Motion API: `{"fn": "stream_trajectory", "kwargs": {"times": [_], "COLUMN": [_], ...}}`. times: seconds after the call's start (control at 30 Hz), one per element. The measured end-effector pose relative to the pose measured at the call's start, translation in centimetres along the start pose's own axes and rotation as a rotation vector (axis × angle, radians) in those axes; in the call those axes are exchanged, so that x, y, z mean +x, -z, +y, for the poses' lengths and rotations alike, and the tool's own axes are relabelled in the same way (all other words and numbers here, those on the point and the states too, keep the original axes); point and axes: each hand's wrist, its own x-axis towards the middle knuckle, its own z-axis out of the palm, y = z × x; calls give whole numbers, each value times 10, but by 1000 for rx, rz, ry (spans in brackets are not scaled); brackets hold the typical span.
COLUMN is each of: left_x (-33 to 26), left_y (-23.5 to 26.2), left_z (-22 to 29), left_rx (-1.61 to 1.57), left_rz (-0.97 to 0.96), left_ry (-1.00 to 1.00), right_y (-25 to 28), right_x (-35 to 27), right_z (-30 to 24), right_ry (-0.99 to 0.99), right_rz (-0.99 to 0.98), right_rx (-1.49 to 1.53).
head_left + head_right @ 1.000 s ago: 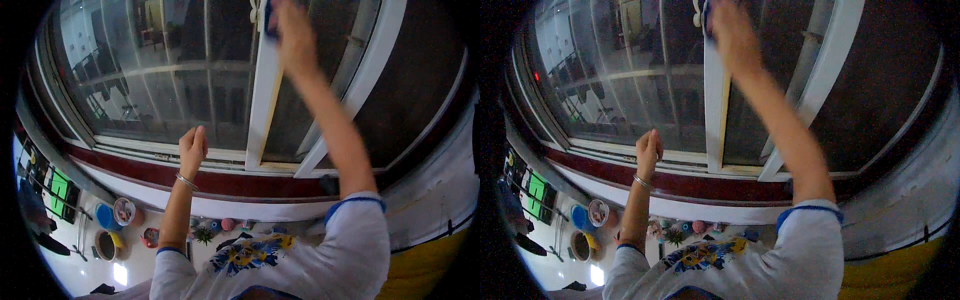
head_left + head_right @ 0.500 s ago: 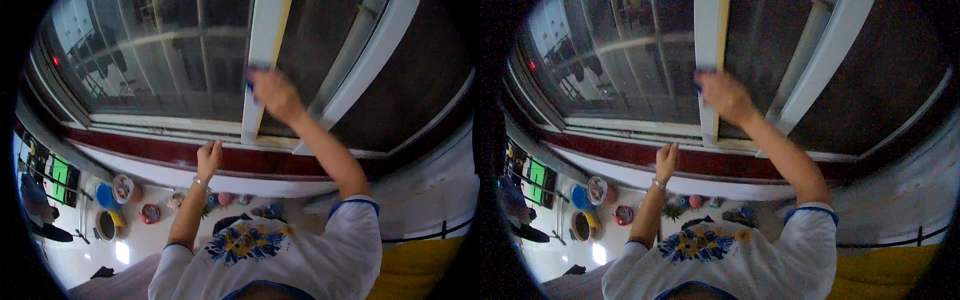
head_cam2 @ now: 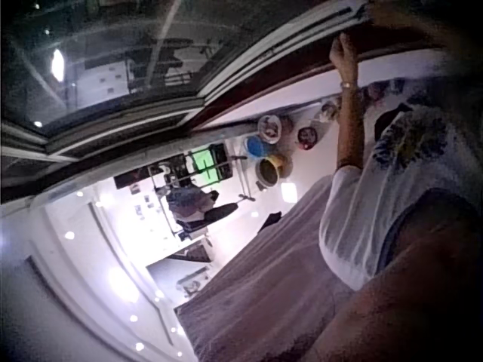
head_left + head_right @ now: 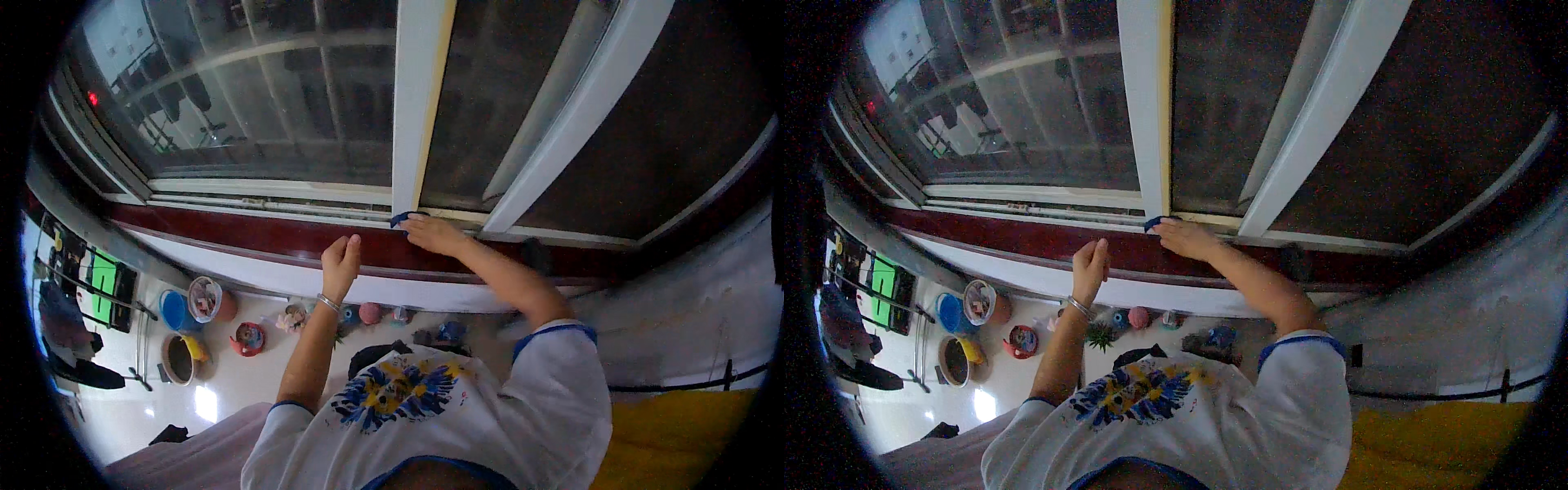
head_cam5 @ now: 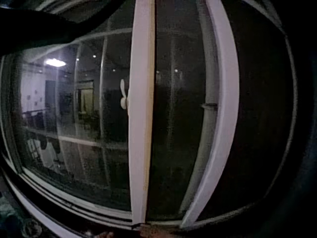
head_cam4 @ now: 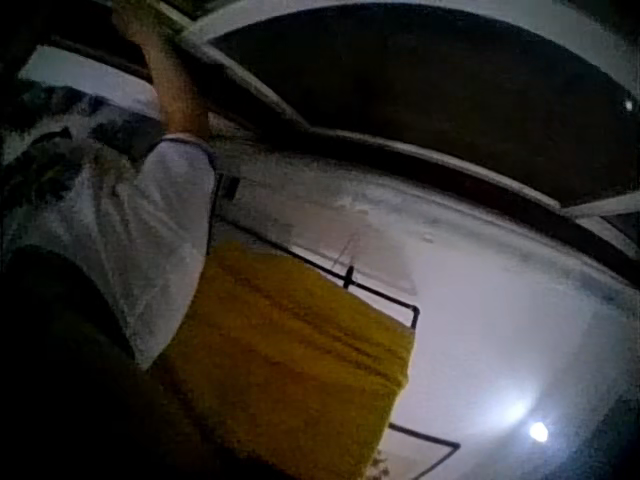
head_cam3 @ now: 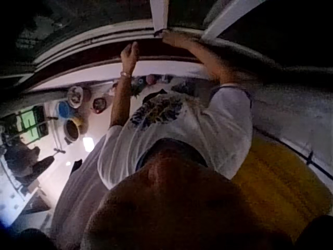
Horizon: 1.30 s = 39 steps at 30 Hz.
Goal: The person wipes a window screen and frame with a blue cloth. They then squat on the floor to wash the cloth in a basin, pack a flower into a plastic bag, and wipe a small potted plant.
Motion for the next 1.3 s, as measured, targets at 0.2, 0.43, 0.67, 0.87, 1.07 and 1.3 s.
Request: {"fn": "stream_trajectory", "kwargs": {"times": [0.2, 0.43, 0.67, 0.87, 1.07, 1.3], "left_x": [-1, 25, 63, 83, 71, 83], "left_y": [-11, -30, -32, -40, 6, 15], "left_z": [-14, -23, 11, 54, 80, 99], "left_rx": [-22, 63, 73, 5, 34, -85], "left_rz": [-15, -16, -36, -42, 106, 134], "left_ry": [44, -109, -177, -279, -249, -211], "right_y": [84, 242, 381, 502, 593, 701], "right_x": [30, 129, 222, 301, 364, 434], "right_z": [44, 77, 127, 182, 204, 202], "right_ry": [112, 58, 57, 0, -412, -357], "right_rz": [63, 277, 486, 669, 1138, 970], "right_rx": [-55, -250, -389, -401, -482, -407]}}
